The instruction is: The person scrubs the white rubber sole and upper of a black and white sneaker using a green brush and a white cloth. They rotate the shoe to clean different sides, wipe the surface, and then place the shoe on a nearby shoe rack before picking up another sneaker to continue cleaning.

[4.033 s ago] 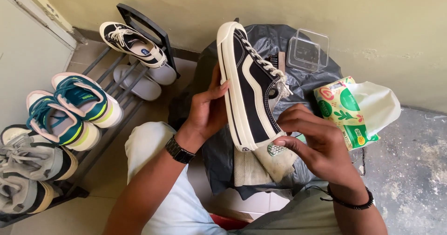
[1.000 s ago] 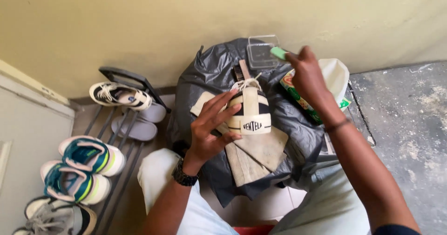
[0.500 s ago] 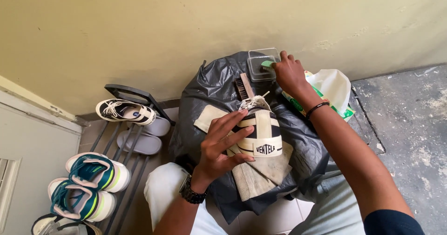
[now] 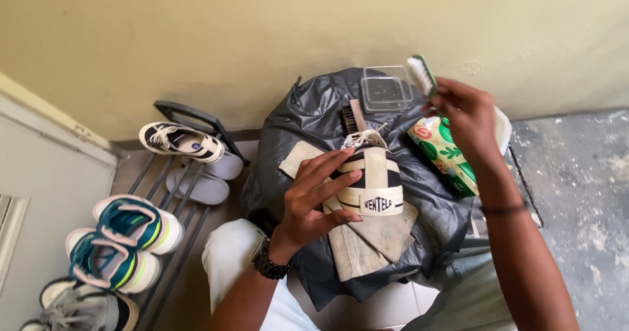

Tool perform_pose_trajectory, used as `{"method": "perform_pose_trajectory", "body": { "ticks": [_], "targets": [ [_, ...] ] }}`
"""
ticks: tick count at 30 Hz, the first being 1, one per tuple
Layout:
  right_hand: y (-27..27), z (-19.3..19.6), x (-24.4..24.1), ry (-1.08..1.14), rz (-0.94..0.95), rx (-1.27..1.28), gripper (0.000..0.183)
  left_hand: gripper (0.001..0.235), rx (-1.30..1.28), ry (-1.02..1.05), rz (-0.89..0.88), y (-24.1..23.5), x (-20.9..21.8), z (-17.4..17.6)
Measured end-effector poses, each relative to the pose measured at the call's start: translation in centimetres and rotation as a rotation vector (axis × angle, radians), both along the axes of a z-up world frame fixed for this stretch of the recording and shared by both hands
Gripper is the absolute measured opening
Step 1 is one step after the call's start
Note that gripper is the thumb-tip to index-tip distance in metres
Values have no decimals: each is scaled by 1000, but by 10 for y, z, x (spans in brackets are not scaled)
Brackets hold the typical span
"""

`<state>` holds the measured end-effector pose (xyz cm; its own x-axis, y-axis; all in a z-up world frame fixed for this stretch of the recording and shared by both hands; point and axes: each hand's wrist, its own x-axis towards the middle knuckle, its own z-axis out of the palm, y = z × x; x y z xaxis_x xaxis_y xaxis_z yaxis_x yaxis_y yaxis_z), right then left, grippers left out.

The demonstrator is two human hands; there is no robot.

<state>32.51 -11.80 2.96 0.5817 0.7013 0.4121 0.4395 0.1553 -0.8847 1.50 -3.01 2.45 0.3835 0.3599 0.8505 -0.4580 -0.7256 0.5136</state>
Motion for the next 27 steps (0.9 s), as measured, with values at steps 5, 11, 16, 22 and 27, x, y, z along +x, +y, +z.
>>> {"method": "perform_pose_trajectory", "body": {
  "ticks": [5,11,16,22,27],
  "targets": [
    [-78,55,-83,-480,-163,-142,38,51,125,139,36,2,-11,-3],
    [-134,60,-152,-743,-175,-14,24,54,156,150,48,0,-13,-3],
    [-141,69,-172,-855,-186,-83,25,55,167,163,51,-3,-15,-2],
    [-128,70,-182,-1062,-143,-77,34,55,157,164,44,-5,-17,2],
    [-115,91,-197,-1144,-59,-109,31,46,127,173,11,-5,-18,1]
  ]
}}
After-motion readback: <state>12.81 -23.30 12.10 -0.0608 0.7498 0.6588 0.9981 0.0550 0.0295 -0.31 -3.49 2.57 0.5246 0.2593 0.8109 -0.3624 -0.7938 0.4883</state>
